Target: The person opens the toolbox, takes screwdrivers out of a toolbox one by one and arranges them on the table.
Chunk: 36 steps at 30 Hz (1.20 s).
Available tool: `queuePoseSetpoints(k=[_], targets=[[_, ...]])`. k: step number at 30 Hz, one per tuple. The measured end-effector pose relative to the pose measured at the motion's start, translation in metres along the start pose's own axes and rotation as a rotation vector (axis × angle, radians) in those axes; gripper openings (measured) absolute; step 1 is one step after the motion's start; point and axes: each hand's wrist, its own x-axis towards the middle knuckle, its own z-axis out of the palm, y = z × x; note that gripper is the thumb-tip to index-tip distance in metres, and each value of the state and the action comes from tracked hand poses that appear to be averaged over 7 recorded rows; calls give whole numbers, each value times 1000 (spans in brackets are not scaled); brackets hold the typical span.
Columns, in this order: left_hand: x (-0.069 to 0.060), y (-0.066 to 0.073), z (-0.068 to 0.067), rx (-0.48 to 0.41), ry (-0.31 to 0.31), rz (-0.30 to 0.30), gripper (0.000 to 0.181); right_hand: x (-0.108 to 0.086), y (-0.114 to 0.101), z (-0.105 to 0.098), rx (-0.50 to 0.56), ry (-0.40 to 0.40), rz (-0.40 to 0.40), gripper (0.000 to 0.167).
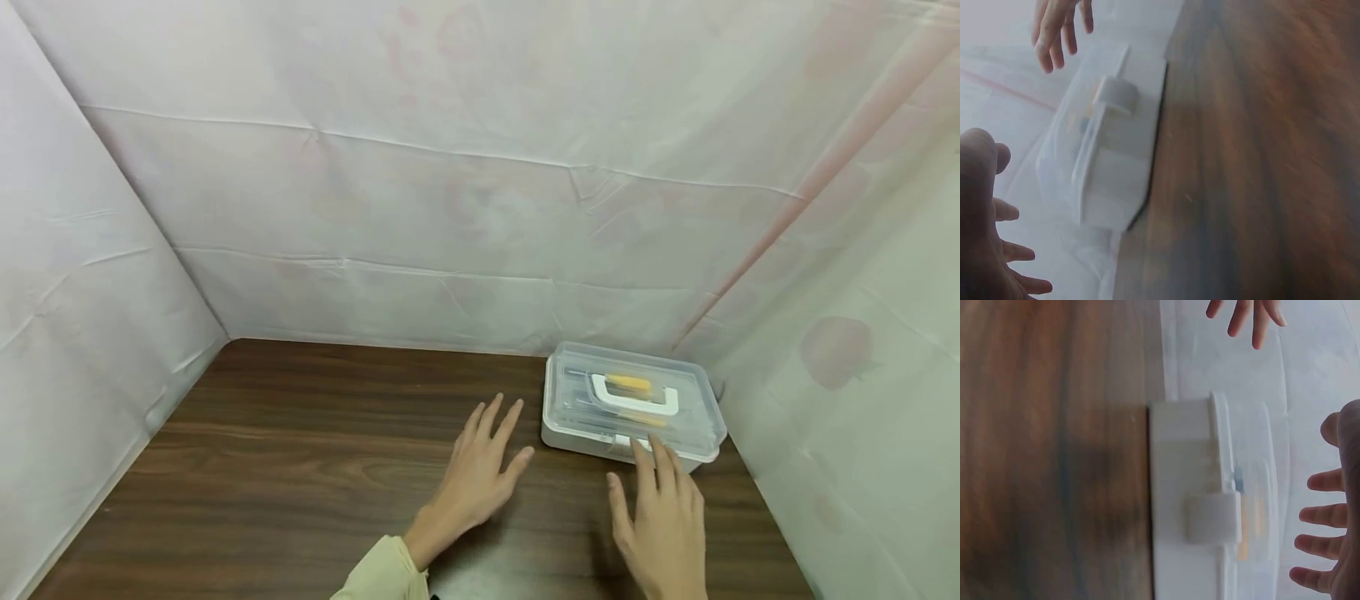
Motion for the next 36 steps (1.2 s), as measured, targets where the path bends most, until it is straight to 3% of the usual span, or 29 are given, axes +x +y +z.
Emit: queuePoseSetpoints(k=[7, 18, 24, 29, 36], targets=[[26, 27, 3, -166, 35, -41, 68, 19, 20, -12, -40, -8, 46, 60], [62, 59, 11, -257, 22, -6, 68, 43, 64, -26, -56, -70, 133, 64], [79, 68, 21, -271, 15, -39, 69, 48, 77, -22, -26, -91, 237, 67], [89, 71, 30, -260, 35, -66, 69, 56, 85, -15, 58, -62, 358, 69], [88, 71, 44, -265, -6, -109, 71, 58, 94, -7, 102, -89, 434, 70]])
